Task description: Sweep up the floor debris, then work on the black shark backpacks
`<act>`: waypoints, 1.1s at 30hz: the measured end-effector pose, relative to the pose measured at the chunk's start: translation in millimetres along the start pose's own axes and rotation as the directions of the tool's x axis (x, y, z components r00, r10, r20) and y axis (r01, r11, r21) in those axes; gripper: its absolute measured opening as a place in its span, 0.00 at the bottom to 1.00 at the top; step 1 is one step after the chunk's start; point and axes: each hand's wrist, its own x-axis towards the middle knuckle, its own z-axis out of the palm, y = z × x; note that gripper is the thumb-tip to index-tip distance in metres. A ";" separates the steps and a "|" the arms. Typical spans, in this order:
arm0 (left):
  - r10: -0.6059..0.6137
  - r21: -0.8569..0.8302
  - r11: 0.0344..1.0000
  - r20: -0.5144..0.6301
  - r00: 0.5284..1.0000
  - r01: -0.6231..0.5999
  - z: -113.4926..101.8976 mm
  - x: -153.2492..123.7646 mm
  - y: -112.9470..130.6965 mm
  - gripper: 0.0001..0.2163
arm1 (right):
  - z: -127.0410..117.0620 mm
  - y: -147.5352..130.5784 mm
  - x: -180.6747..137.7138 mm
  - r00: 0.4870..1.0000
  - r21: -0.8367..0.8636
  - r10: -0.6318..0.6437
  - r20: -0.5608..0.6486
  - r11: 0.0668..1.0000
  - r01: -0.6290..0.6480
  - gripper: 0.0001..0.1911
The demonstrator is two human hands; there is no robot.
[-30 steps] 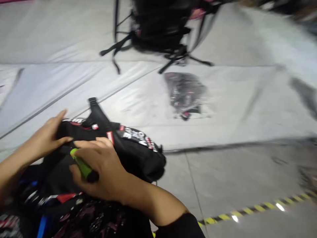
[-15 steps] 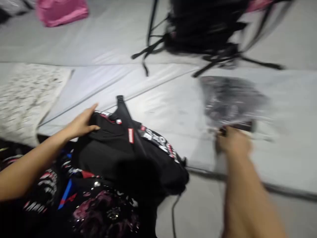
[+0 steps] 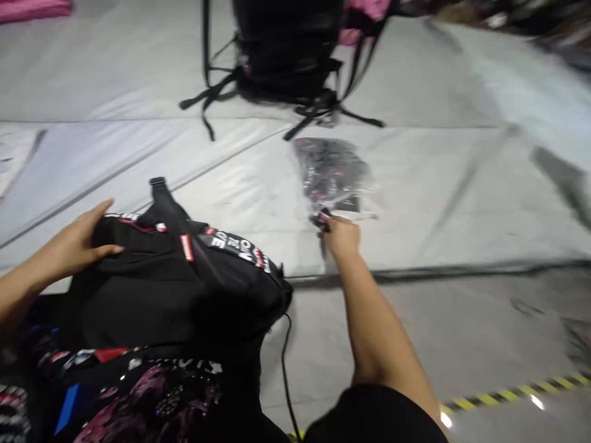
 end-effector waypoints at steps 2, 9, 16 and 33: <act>0.034 -0.017 0.999 -0.032 0.999 -0.035 5.3 6.1 -9.7 0.38 | -7.5 5.8 -0.6 0.996 -0.025 0.059 -0.066 0.998 -0.060 0.05; -0.076 0.031 0.997 -0.020 0.997 0.076 13.6 9.2 -8.1 0.43 | -52.3 -69.2 -37.8 0.993 0.484 0.081 -0.087 0.874 -0.029 0.15; -0.061 -0.071 0.996 -0.126 0.990 0.052 13.5 -9.8 16.2 0.42 | -75.6 -207.6 -90.5 0.804 0.654 -0.581 -0.128 0.560 0.509 0.08; -0.130 -0.775 0.528 -0.479 0.868 -0.348 36.8 -81.4 61.8 0.08 | -38.8 -305.1 -130.4 0.434 0.593 -0.900 -0.041 0.328 0.736 0.12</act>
